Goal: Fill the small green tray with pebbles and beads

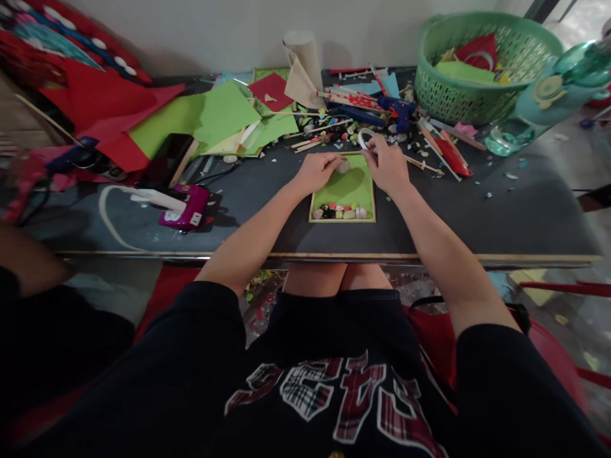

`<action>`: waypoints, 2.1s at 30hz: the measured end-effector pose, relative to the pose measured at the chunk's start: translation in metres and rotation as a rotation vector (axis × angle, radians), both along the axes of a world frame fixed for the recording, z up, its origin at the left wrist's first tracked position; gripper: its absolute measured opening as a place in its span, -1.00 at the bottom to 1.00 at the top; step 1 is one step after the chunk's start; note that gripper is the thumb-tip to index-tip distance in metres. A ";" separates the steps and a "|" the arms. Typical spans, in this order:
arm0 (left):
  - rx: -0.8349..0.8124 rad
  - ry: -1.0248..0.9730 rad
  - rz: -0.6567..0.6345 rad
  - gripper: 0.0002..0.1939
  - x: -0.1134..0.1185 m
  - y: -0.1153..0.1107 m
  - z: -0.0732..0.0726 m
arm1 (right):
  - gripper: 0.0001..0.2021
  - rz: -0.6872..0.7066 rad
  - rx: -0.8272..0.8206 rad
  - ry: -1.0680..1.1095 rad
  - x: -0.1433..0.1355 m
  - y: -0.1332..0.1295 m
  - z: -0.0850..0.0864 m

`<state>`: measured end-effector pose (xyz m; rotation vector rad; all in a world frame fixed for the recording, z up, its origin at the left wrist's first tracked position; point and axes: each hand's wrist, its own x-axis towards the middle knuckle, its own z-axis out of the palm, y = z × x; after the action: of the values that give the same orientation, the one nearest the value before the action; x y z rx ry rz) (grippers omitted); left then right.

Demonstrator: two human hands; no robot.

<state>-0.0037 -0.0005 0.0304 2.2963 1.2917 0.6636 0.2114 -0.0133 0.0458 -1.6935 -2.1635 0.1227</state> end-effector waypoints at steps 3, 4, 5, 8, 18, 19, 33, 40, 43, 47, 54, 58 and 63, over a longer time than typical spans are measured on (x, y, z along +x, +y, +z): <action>-0.019 -0.110 0.046 -0.64 -0.001 -0.003 0.003 | -0.61 0.000 -0.009 0.014 0.000 0.000 0.000; -0.012 -0.127 0.034 -0.66 0.000 -0.005 0.004 | -0.61 0.000 -0.013 0.016 -0.001 0.000 0.000; 0.000 -0.124 0.021 -0.67 0.001 -0.008 0.005 | -0.60 0.002 -0.017 0.015 0.000 0.000 -0.001; 0.041 -0.017 -0.020 -0.66 0.006 -0.014 0.008 | -0.60 0.016 -0.018 0.000 0.000 0.001 -0.002; -0.381 0.020 -0.463 -0.66 -0.019 -0.003 0.020 | -0.59 0.039 -0.038 0.002 0.000 0.001 -0.003; -0.376 -0.008 -0.425 -0.67 -0.019 -0.003 0.019 | -0.60 0.043 -0.039 0.006 -0.001 0.001 -0.002; -0.372 -0.077 -0.467 -0.63 -0.009 -0.012 0.019 | -0.65 0.043 0.015 0.006 0.001 0.003 -0.005; -0.401 -0.047 -0.474 -0.52 -0.006 -0.015 0.019 | -0.64 0.032 -0.029 -0.004 0.000 0.001 -0.002; -0.372 -0.016 -0.514 -0.53 -0.001 -0.018 0.020 | -0.63 0.030 -0.037 0.001 -0.001 0.001 -0.002; -0.352 0.003 -0.491 -0.53 -0.004 -0.016 0.021 | -0.65 0.036 -0.025 0.007 -0.001 0.001 -0.003; -0.380 -0.015 -0.465 -0.61 -0.007 -0.014 0.020 | -0.68 0.042 -0.028 0.001 0.000 0.001 -0.002; -0.357 -0.003 -0.477 -0.61 -0.006 -0.016 0.021 | -0.67 0.042 -0.031 -0.005 -0.001 0.000 -0.002; -0.347 -0.008 -0.509 -0.60 -0.006 -0.014 0.021 | -0.66 0.049 -0.031 0.010 0.001 0.003 -0.005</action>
<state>-0.0098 -0.0150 0.0509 2.1895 0.6966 0.2495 0.2121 -0.0105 0.0408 -1.6536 -2.2075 0.1788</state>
